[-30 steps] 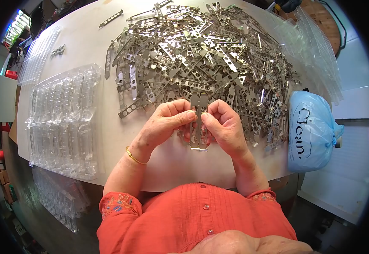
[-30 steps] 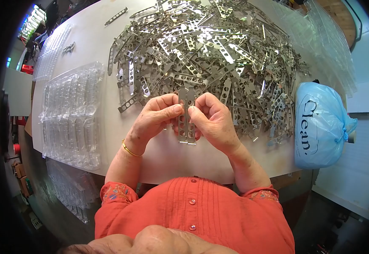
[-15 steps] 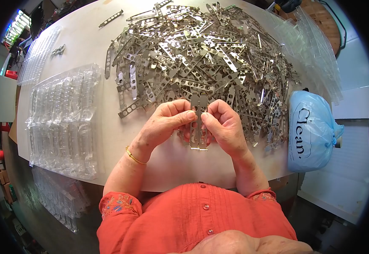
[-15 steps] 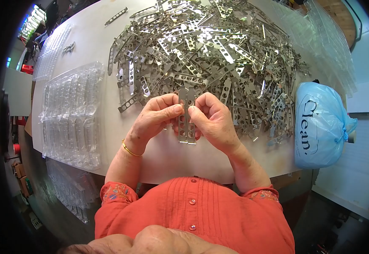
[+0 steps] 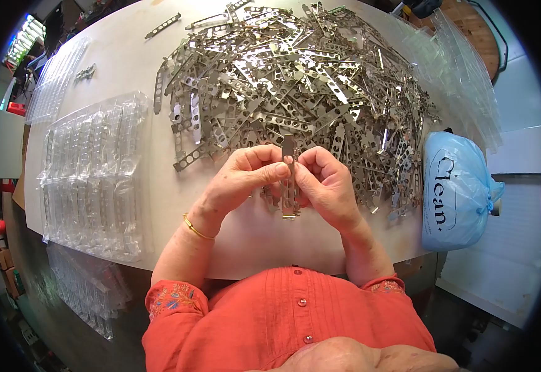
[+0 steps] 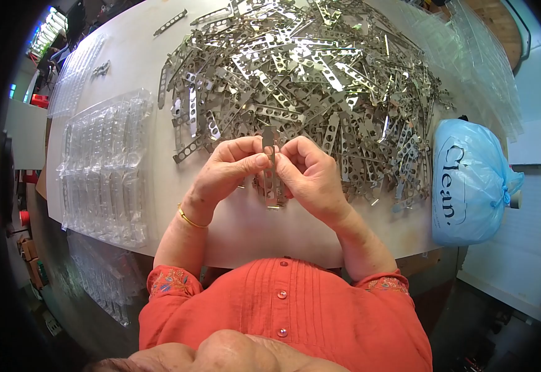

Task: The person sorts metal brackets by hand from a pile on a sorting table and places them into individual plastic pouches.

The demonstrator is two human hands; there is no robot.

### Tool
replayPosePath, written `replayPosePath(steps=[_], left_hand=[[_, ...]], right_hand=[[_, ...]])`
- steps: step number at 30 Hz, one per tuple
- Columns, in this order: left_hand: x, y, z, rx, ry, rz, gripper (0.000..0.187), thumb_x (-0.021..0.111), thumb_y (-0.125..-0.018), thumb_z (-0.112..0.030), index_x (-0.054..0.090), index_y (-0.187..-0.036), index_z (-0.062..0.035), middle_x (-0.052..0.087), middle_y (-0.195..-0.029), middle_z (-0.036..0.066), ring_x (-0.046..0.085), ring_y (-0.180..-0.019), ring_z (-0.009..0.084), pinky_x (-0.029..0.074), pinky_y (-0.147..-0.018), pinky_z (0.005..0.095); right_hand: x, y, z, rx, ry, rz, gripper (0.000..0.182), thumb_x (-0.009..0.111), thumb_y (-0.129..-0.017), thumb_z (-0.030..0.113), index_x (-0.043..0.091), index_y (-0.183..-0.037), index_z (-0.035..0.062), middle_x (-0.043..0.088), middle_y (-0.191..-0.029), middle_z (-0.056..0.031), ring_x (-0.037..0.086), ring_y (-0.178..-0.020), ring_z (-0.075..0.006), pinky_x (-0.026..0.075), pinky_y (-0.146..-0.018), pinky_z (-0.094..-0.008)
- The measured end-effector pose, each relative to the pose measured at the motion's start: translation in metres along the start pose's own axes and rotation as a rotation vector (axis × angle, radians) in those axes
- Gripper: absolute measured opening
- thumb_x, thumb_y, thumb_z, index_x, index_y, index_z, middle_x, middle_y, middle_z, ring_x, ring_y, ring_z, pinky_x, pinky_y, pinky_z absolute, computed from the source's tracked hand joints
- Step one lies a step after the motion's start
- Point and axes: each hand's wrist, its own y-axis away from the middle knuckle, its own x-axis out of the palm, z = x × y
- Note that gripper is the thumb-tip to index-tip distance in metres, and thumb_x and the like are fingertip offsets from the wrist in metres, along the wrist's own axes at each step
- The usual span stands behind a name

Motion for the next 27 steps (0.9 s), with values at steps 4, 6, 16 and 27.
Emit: replayPosePath(steps=[4,6,16,27], left_hand=[[-0.0016,0.0003,0.0001,0.016,-0.039,0.003,0.016,0.067,-0.098,-0.017,0.068,-0.099,-0.0016,0.066,-0.090,0.001,0.063,-0.079,0.0078,0.053,-0.072,0.0253],[0.0021,-0.0004,-0.0010,0.037,-0.043,-0.010,0.015,0.068,-0.098,-0.017,0.068,-0.097,-0.0018,0.066,-0.089,0.000,0.063,-0.079,0.0075,0.052,-0.072,0.0247],[0.0007,-0.0008,-0.0005,0.087,-0.116,-0.104,0.013,0.070,-0.096,-0.013,0.070,-0.101,-0.0003,0.069,-0.091,0.001,0.064,-0.087,0.0077,0.053,-0.077,0.0238],[-0.0052,-0.0049,0.0029,0.147,0.078,-0.160,0.034,0.072,-0.092,-0.006,0.059,-0.123,0.0012,0.068,-0.105,0.007,0.068,-0.087,0.0135,0.058,-0.076,0.0283]], right_hand=[[0.0017,-0.0007,0.0007,-0.017,0.033,-0.016,0.015,0.059,-0.103,0.016,0.058,-0.096,0.0025,0.062,-0.072,0.0011,0.055,-0.059,-0.0030,0.044,-0.050,-0.0201],[0.0012,0.0002,0.0014,-0.029,0.043,-0.016,0.016,0.059,-0.104,0.016,0.058,-0.096,0.0021,0.063,-0.073,0.0011,0.056,-0.060,-0.0031,0.045,-0.051,-0.0203],[0.0035,0.0004,-0.0010,-0.022,0.046,0.077,0.009,0.063,-0.100,0.010,0.058,-0.099,0.0036,0.064,-0.083,0.0008,0.059,-0.070,-0.0031,0.051,-0.059,-0.0206],[-0.0038,0.0016,0.0048,-0.031,-0.061,-0.054,0.014,0.065,-0.099,0.015,0.055,-0.094,0.0066,0.060,-0.074,0.0035,0.052,-0.057,-0.0006,0.043,-0.049,-0.0182]])
